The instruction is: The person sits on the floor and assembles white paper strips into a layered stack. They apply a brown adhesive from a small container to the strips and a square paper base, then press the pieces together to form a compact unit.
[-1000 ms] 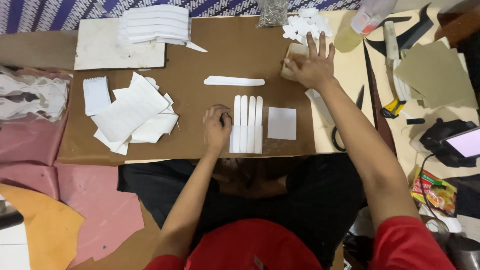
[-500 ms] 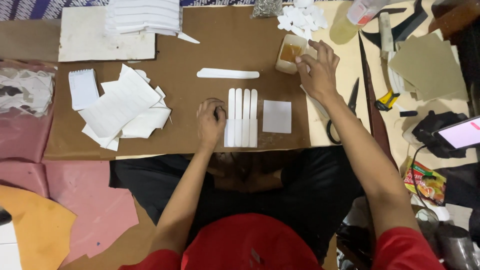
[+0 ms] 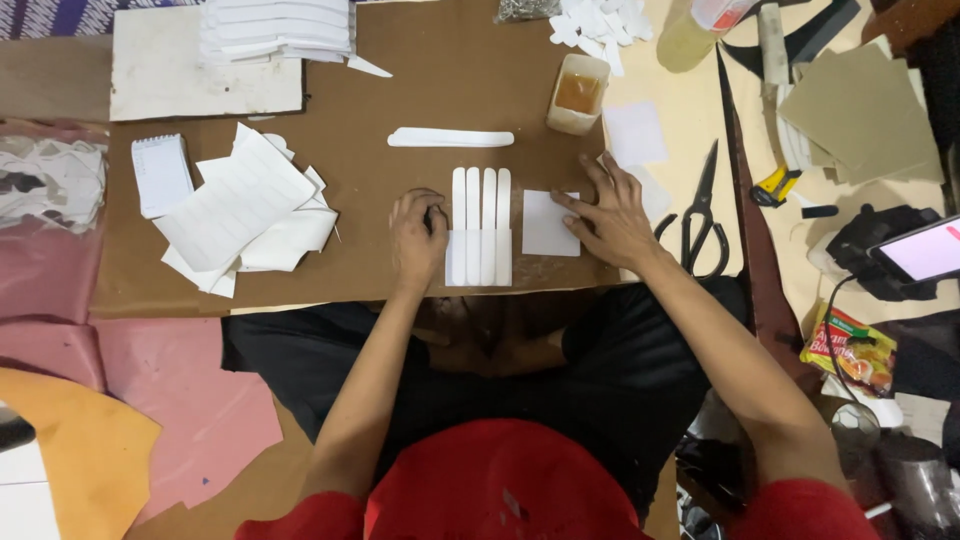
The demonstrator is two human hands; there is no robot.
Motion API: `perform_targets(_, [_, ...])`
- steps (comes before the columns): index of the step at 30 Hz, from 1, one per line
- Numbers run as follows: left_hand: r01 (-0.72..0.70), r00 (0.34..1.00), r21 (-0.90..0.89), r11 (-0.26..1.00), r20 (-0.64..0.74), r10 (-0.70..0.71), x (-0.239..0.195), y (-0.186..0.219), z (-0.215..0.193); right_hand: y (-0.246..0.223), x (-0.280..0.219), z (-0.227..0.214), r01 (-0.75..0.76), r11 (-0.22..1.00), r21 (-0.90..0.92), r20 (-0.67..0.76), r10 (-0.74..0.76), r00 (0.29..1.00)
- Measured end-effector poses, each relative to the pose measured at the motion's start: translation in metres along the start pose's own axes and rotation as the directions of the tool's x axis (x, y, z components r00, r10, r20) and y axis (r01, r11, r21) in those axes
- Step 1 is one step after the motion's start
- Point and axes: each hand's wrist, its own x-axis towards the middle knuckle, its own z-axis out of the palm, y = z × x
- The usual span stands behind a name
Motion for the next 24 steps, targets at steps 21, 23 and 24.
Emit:
perform_targets(21, [-0.008,1.000,0.097,0.995,0.025,0.006,-0.001,-0.003,0.005,0.009,-0.040,-0.001,0.197,0.979,0.047,0.104,-0.201,0.974])
perform_targets(23, [-0.012,0.999,0.103,0.995,0.034,0.008,-0.001,-0.003,0.005,0.004,-0.032,-0.002,0.216,0.976,-0.039,0.032,-0.215,0.976])
perform_targets(24, [-0.012,0.999,0.106,0.994,0.042,0.007,-0.002,-0.004,0.004,0.001,-0.028,-0.002,0.229,0.965,-0.127,-0.033,-0.235,0.971])
